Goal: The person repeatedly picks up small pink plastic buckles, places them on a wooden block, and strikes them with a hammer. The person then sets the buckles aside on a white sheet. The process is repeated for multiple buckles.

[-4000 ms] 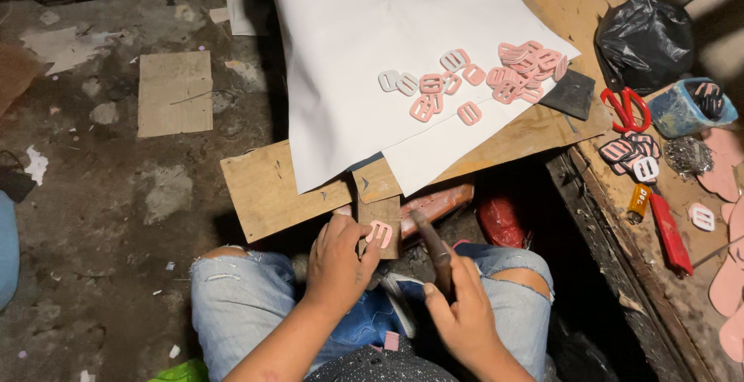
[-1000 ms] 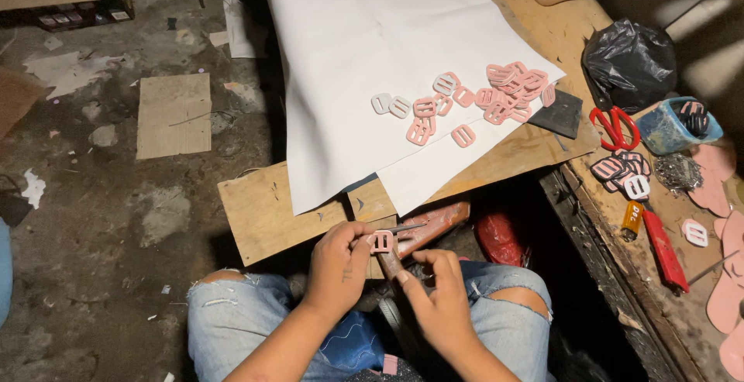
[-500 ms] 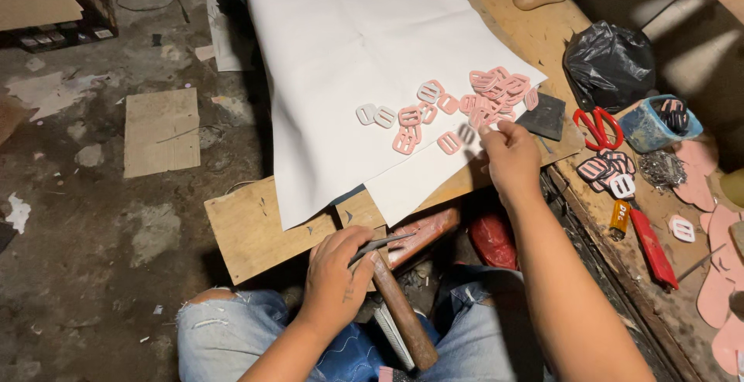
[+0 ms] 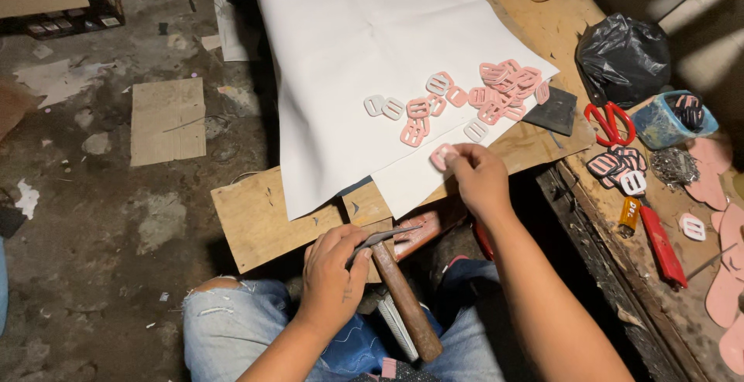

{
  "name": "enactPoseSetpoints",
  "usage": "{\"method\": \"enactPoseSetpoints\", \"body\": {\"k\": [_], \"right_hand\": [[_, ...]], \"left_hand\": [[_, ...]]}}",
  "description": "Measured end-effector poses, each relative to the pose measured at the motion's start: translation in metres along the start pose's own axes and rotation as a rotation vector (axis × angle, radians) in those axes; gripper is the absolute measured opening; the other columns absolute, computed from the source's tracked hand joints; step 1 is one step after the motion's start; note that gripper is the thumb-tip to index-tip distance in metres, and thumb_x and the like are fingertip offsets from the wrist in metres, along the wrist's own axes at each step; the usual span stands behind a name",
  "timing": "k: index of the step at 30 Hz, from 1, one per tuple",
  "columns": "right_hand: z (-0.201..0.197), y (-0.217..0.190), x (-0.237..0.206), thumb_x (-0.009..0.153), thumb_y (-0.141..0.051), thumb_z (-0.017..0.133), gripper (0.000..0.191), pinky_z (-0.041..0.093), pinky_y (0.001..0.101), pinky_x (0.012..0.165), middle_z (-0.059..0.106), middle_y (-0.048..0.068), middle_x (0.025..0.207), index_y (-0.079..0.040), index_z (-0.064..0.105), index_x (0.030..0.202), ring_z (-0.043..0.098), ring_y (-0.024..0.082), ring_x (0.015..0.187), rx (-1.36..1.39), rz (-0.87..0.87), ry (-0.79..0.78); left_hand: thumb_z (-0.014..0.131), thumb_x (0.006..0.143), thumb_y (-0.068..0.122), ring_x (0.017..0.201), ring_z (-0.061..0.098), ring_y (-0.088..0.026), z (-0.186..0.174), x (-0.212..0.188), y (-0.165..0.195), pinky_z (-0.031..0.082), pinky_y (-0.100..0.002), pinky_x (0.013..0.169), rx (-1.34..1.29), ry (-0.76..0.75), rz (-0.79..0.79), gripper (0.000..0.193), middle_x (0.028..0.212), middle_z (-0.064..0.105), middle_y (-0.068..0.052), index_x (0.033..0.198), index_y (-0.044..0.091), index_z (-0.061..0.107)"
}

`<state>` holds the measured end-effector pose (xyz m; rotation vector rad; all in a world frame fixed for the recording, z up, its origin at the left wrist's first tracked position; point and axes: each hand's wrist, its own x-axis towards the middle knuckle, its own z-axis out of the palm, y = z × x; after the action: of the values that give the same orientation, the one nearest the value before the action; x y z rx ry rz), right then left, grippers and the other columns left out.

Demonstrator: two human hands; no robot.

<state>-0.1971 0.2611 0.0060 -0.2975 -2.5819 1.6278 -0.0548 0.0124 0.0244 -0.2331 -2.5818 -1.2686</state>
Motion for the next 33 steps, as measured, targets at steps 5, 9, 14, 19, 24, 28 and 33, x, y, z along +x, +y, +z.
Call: {"method": "enactPoseSetpoints", "body": {"k": [5, 9, 14, 19, 24, 28, 33], "right_hand": [[0.003, -0.025, -0.097, 0.089, -0.022, 0.073, 0.031, 0.057, 0.0261, 0.081, 0.08, 0.005, 0.097, 0.0, 0.076, 0.111, 0.071, 0.01, 0.088, 0.14, -0.075, -0.435], [0.018, -0.025, -0.154, 0.085, -0.024, 0.074, 0.037, 0.057, 0.0291, 0.072, 0.075, 0.009, 0.098, -0.001, 0.071, 0.114, 0.071, 0.016, 0.079, -0.072, -0.199, -0.222], [0.016, 0.002, -0.19, 0.08, -0.033, 0.08, 0.051, 0.053, 0.0307, 0.065, 0.069, 0.016, 0.088, -0.001, 0.064, 0.117, 0.065, 0.022, 0.074, -0.26, -0.084, -0.381], [-0.004, 0.021, -0.197, 0.084, -0.028, 0.076, 0.045, 0.052, 0.0329, 0.061, 0.071, 0.01, 0.081, -0.008, 0.062, 0.121, 0.062, 0.019, 0.064, -0.266, 0.226, -0.263], [-0.014, 0.015, -0.194, 0.087, -0.018, 0.07, 0.052, 0.056, 0.0304, 0.074, 0.073, 0.011, 0.096, -0.006, 0.053, 0.135, 0.068, 0.015, 0.084, 0.023, 0.019, -0.217], [-0.005, 0.006, -0.197, 0.09, -0.015, 0.068, 0.059, 0.053, 0.0315, 0.089, 0.073, 0.014, 0.116, -0.006, 0.05, 0.145, 0.072, 0.021, 0.103, -0.094, -0.093, -0.208], [0.003, 0.0, -0.195, 0.092, -0.016, 0.069, 0.049, 0.055, 0.0341, 0.086, 0.07, 0.019, 0.12, -0.004, 0.056, 0.138, 0.072, 0.03, 0.103, -0.208, -0.349, -0.153]], "left_hand": [[0.067, 0.091, 0.01, 0.086, 0.07, -0.016, 0.004, -0.006, 0.009, 0.06, -0.028, 0.073, -0.636, -0.12, -0.348, 0.037, 0.114, 0.07, -0.012, 0.126, -0.004, 0.064], [0.064, 0.095, 0.01, 0.086, 0.073, -0.011, 0.003, -0.012, -0.001, 0.059, -0.024, 0.076, -0.634, -0.133, -0.455, 0.036, 0.1, 0.078, -0.01, 0.128, -0.005, 0.067], [0.059, 0.095, 0.01, 0.078, 0.073, -0.014, 0.001, -0.012, -0.025, 0.058, -0.026, 0.069, -0.633, -0.004, -0.641, 0.033, 0.097, 0.076, -0.008, 0.124, -0.003, 0.065], [0.062, 0.093, 0.009, 0.081, 0.074, -0.01, 0.013, -0.013, -0.025, 0.057, -0.024, 0.073, -0.561, 0.11, -0.503, 0.022, 0.093, 0.077, -0.011, 0.111, -0.004, 0.066], [0.072, 0.084, 0.011, 0.074, 0.067, -0.022, 0.025, -0.002, -0.018, 0.055, -0.034, 0.071, -0.179, 0.026, -0.325, 0.024, 0.093, 0.069, -0.011, 0.106, 0.001, 0.07], [0.074, 0.086, 0.014, 0.091, 0.063, -0.032, 0.023, 0.003, -0.013, 0.052, -0.042, 0.079, 0.04, 0.026, -0.025, 0.019, 0.101, 0.061, -0.012, 0.103, 0.005, 0.071], [0.078, 0.079, 0.019, 0.099, 0.059, -0.031, 0.007, 0.01, -0.012, 0.05, -0.043, 0.082, 0.149, -0.105, -0.031, 0.029, 0.101, 0.059, -0.009, 0.105, 0.008, 0.071]]}}
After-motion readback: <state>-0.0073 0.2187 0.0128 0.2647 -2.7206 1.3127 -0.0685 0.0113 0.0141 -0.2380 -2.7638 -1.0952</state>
